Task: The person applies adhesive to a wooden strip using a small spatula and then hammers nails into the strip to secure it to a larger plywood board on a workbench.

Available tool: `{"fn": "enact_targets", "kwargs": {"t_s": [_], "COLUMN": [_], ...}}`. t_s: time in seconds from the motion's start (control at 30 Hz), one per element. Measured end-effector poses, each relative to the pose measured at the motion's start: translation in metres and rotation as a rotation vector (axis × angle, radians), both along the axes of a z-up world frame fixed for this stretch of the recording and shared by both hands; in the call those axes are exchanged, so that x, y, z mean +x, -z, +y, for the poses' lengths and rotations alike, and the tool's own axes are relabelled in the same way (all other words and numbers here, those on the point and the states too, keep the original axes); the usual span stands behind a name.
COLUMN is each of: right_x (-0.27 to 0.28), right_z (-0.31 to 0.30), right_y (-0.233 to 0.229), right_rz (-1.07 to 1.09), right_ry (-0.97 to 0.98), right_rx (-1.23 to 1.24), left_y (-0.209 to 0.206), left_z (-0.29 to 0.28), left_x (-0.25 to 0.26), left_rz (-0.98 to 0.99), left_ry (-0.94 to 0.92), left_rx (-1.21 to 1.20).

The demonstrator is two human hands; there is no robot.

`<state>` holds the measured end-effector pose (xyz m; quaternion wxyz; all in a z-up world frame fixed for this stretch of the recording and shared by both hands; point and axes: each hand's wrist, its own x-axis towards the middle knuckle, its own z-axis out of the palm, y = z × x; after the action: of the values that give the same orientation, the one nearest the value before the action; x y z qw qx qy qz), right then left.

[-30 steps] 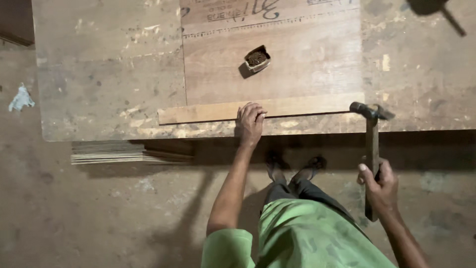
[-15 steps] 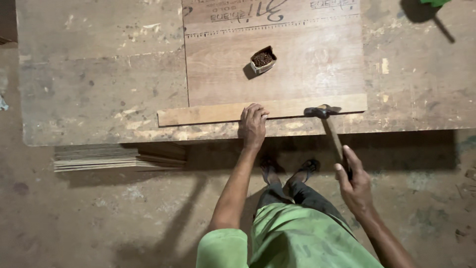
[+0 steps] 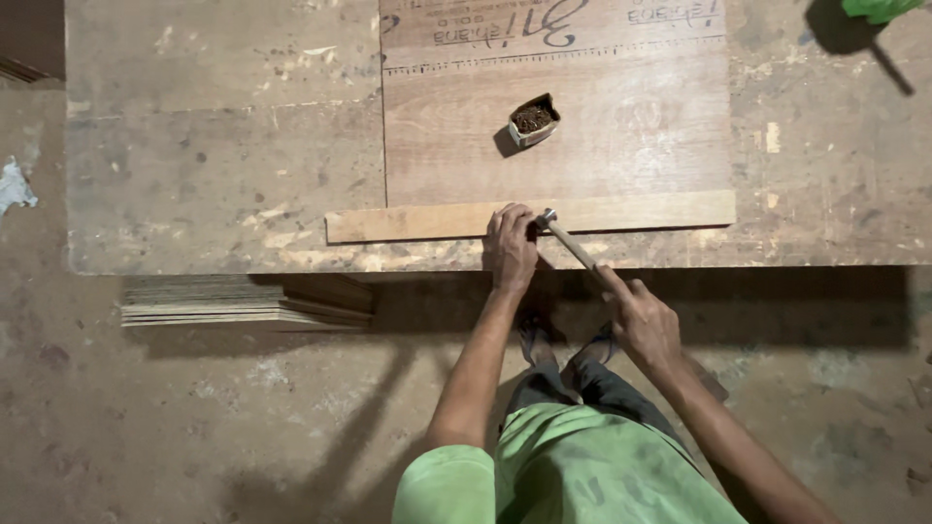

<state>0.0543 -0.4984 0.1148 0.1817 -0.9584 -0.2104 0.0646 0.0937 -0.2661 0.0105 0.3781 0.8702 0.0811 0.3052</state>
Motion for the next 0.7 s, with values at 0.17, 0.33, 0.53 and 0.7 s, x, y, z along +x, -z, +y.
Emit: {"fn": "enact_targets", "kwargs": {"t_s": [0.17,0.33,0.53,0.7], "right_x": [-0.004,-0.009,-0.032,-0.040], "right_z": [-0.007,-0.011,-0.028,-0.039], "right_y": [0.008,-0.002,-0.026,-0.035], "right_rz": [-0.003,0.008,0.028,0.167], "right_ry": [0.001,0.045,0.141,0.296], "right_rx": [-0.023,0.081,0.270,0.334], "left_y": [0.012,-0.001,-0.028,-0.023], "left_z": [-0.001,0.000,0.038,0.052], "left_x": [-0.004,-0.001,-0.007,0.000], "left_rz": [0.027,0.057,0.299,0.294], "left_ry": [-0.012,-0.003,0.221,0.359], "left_rx": [0.043,0.028,0.396,0.609]}}
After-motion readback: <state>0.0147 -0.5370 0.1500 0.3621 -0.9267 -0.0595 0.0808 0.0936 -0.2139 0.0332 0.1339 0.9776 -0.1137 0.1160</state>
